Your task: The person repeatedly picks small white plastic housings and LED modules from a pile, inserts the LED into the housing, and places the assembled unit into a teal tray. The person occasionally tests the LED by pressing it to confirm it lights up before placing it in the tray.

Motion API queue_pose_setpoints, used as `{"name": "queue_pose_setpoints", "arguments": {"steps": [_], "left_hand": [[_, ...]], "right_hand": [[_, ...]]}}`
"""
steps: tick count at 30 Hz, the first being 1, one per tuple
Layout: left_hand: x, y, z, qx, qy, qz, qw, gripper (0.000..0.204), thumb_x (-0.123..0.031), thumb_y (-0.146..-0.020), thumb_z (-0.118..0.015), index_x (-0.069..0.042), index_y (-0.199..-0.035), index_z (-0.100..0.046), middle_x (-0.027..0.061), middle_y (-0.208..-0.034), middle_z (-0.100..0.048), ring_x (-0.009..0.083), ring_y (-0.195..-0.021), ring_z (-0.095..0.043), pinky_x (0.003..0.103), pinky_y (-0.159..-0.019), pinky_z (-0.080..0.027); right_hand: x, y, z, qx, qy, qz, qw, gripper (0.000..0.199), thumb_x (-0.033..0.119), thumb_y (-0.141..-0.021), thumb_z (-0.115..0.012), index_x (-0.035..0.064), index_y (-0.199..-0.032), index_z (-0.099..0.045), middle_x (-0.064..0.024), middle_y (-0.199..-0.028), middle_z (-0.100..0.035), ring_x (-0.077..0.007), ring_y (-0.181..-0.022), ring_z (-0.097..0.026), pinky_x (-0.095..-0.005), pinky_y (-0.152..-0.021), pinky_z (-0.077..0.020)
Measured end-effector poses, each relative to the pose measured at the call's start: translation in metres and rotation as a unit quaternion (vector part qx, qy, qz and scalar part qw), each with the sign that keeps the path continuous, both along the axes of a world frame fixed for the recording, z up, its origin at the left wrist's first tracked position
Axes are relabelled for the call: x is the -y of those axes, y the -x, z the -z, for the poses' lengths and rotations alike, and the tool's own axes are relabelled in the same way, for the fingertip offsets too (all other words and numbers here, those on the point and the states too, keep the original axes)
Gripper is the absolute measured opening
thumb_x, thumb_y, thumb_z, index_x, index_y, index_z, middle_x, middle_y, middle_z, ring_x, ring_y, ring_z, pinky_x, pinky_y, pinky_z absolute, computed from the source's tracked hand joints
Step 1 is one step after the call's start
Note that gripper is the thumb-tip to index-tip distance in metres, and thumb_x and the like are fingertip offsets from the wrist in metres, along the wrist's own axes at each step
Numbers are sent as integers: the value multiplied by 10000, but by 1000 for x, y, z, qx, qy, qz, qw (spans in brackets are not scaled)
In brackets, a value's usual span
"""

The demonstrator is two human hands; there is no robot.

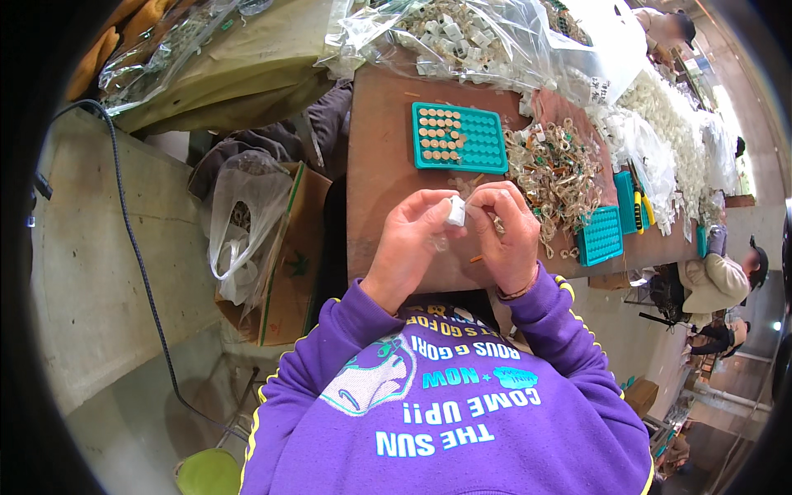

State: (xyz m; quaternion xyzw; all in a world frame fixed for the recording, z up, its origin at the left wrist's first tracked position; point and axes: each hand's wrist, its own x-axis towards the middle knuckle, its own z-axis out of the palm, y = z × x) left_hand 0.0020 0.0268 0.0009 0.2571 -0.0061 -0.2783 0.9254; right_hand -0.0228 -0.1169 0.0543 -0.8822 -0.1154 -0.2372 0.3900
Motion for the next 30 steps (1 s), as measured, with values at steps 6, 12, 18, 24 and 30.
{"name": "queue_pose_setpoints", "arguments": {"steps": [6,12,18,24,30], "left_hand": [[4,0,0,14,-32,-14,999,237,-154,-939,-630,14,-1106,-628,84,-1008,-670,164,-852,-648,295,-782,-538],[3,0,-2,15,-35,-13,999,230,-156,-940,-625,12,-1097,-628,85,-1001,-669,161,-863,-646,302,-780,-544],[3,0,-1,11,-33,-11,999,231,-160,-950,-607,12,-1103,-619,86,-995,-668,155,-866,-643,299,-774,-545],[1,2,4,17,-39,-1,999,212,-165,-969,-589,-4,-1104,-614,74,-1011,-661,145,-880,-644,288,-758,-540],[1,-2,1,21,-25,15,999,209,-133,-964,-589,13,-1112,-612,84,-1004,-667,156,-890,-638,298,-778,-531]], "right_hand": [[0,1,6,-6,3,8,1000,125,-52,-791,-639,16,-884,-590,-131,-878,-595,-275,-717,-619,-332,-608,-506],[4,2,10,-63,-144,1,987,100,-33,-807,-652,19,-878,-605,-109,-866,-596,-211,-719,-617,-295,-620,-500],[7,5,1,-60,-57,8,996,94,-26,-815,-637,26,-880,-593,-101,-840,-586,-226,-693,-606,-305,-603,-494],[2,3,-4,1,66,-2,998,97,-28,-815,-601,42,-869,-561,-132,-833,-565,-350,-682,-609,-398,-549,-484],[1,3,-9,-18,38,-4,999,84,-11,-821,-620,50,-871,-592,-122,-826,-576,-334,-684,-622,-378,-561,-493]]}}
